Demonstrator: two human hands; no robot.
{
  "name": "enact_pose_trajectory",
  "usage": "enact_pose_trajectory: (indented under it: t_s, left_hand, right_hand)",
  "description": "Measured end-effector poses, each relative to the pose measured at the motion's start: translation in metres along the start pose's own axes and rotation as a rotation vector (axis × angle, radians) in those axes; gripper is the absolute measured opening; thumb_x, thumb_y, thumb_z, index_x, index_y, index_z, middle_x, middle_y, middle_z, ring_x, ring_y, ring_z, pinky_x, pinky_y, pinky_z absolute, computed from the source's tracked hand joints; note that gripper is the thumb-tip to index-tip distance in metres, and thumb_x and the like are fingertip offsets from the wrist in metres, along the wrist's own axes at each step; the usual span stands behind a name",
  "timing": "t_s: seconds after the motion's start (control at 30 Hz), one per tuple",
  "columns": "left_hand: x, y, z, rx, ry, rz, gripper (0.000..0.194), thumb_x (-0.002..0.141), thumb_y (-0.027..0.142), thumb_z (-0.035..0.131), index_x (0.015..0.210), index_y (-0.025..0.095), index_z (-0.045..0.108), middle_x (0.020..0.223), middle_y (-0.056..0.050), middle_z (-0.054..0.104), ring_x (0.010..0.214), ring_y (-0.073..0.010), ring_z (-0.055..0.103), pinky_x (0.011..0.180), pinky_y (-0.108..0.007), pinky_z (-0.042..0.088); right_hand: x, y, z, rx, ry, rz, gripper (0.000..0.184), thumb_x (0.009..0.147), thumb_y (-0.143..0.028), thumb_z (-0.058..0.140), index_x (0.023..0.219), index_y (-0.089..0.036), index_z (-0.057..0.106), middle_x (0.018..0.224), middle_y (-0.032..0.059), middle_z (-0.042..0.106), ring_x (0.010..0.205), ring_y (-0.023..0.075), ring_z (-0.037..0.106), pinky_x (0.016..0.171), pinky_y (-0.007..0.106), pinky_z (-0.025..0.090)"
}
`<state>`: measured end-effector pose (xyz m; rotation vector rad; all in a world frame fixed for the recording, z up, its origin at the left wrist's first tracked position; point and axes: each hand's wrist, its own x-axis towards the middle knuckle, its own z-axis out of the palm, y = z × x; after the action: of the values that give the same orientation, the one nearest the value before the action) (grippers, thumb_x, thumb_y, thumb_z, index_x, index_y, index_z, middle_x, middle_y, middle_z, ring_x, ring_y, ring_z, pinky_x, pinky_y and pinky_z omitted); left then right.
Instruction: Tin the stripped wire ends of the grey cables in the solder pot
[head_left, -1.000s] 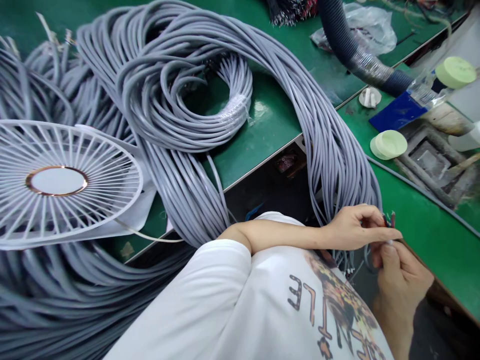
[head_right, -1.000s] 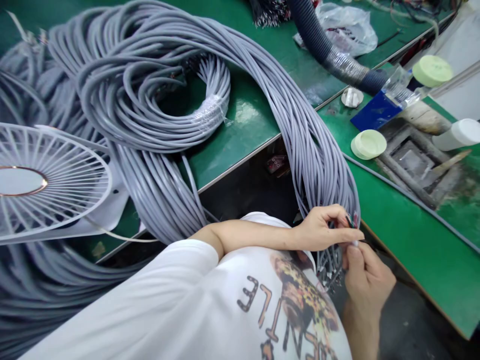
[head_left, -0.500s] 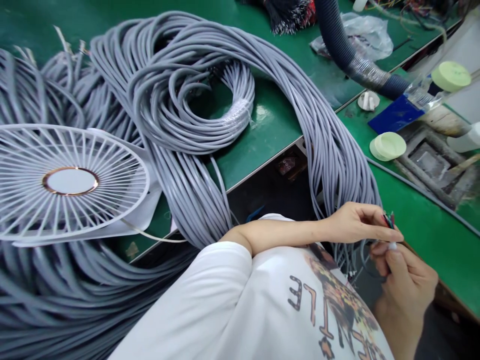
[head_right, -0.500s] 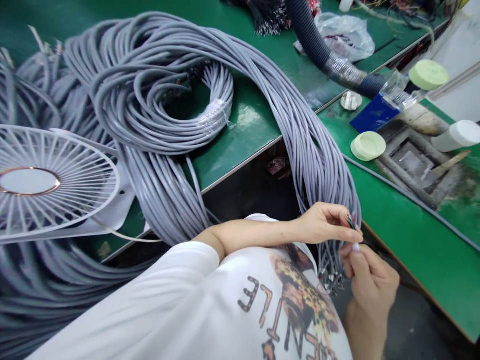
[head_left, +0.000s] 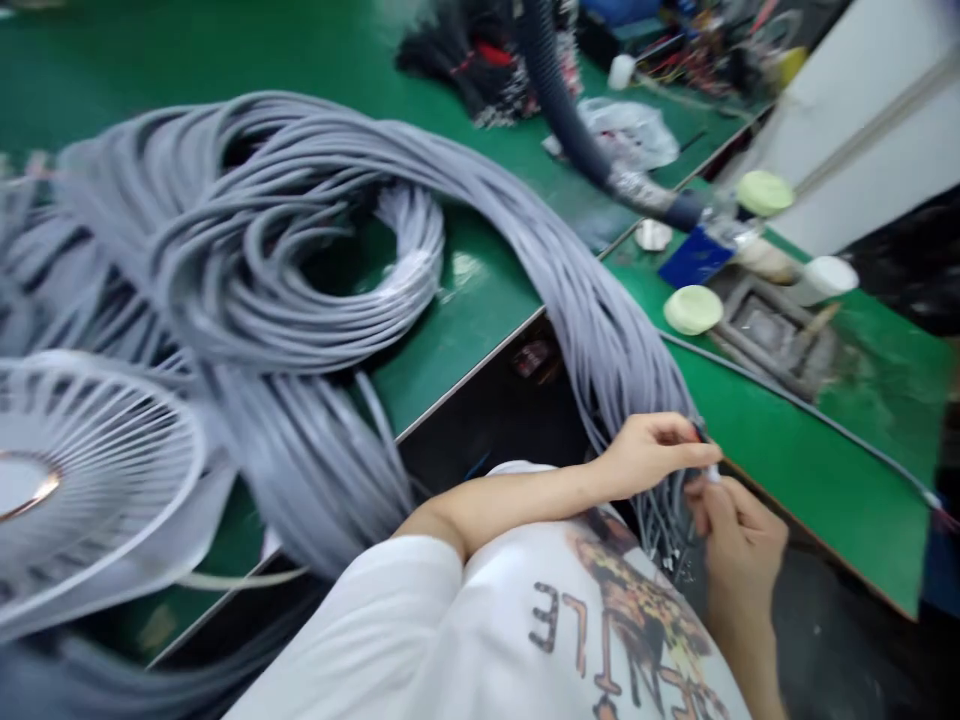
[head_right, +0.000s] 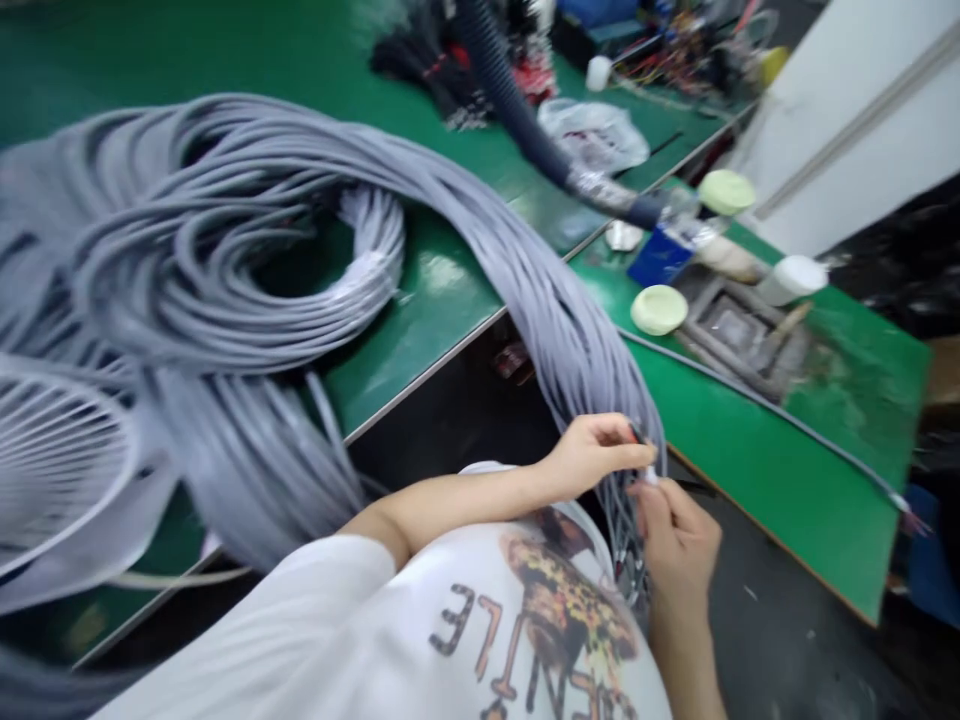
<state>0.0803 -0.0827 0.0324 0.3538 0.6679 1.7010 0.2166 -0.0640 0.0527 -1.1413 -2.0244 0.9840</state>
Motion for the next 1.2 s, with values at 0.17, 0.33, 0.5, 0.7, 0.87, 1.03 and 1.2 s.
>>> enact_pose_trajectory:
  t_s: [0.17,0.33,0.5,0.7,0.87,1.03,1.2]
  left_hand:
    - [0.009,0.010,0.003,0.115,0.069,-0.012,0.033,0.060,0.034,0.082,0.061,0.012,0.058,0.058,0.001,0.063,0.054,-0.0073,0.054,0.057,-0.021,0.042]
    - [0.013,0.012,0.004,0.194,0.088,-0.043,0.030,0.068,0.036,0.077,0.060,0.013,0.061,0.059,0.000,0.065,0.056,-0.0079,0.056,0.061,-0.021,0.044]
    - [0.017,0.012,0.002,0.209,0.111,-0.030,0.029,0.068,0.037,0.077,0.060,0.014,0.061,0.059,0.001,0.065,0.056,-0.0079,0.056,0.061,-0.020,0.045]
    - [0.021,0.013,0.000,0.221,0.115,-0.043,0.029,0.069,0.037,0.076,0.060,0.014,0.061,0.060,0.000,0.065,0.057,-0.0086,0.057,0.063,-0.021,0.046]
    - [0.020,0.014,0.000,0.211,0.120,-0.051,0.030,0.068,0.037,0.077,0.060,0.013,0.060,0.059,0.000,0.065,0.055,-0.0082,0.056,0.060,-0.021,0.045]
    - [0.020,0.015,0.000,0.207,0.112,-0.047,0.031,0.066,0.037,0.078,0.060,0.014,0.058,0.057,0.001,0.064,0.050,-0.0080,0.055,0.054,-0.020,0.044]
    - [0.020,0.016,-0.001,0.207,0.126,-0.056,0.031,0.065,0.037,0.079,0.059,0.014,0.059,0.057,0.001,0.064,0.052,-0.0079,0.055,0.055,-0.020,0.045]
  right_hand:
    - [0.012,0.004,0.000,0.140,-0.134,0.066,0.029,0.091,-0.034,0.050,0.072,-0.017,0.062,0.045,-0.0065,0.040,0.042,0.0080,0.037,0.047,0.024,0.030]
    - [0.017,0.009,0.000,0.220,-0.156,0.092,0.029,0.092,-0.035,0.049,0.074,-0.017,0.062,0.043,-0.0068,0.040,0.041,0.0084,0.036,0.046,0.024,0.029]
    - [0.021,0.013,0.002,0.265,-0.182,0.107,0.029,0.092,-0.035,0.048,0.075,-0.017,0.063,0.043,-0.0069,0.040,0.040,0.0081,0.036,0.046,0.023,0.027]
    - [0.025,0.014,0.003,0.267,-0.186,0.116,0.028,0.092,-0.033,0.049,0.074,-0.017,0.063,0.042,-0.0072,0.041,0.040,0.0077,0.036,0.046,0.023,0.028]
    - [0.025,0.013,0.003,0.248,-0.189,0.123,0.029,0.092,-0.034,0.050,0.073,-0.017,0.063,0.042,-0.0071,0.041,0.039,0.0080,0.037,0.046,0.024,0.028]
    - [0.025,0.012,0.005,0.233,-0.190,0.123,0.029,0.091,-0.035,0.049,0.073,-0.018,0.063,0.042,-0.0070,0.042,0.039,0.0082,0.037,0.046,0.025,0.029]
    - [0.026,0.013,0.005,0.225,-0.204,0.117,0.027,0.091,-0.034,0.050,0.073,-0.018,0.063,0.042,-0.0071,0.041,0.039,0.0082,0.037,0.046,0.024,0.029]
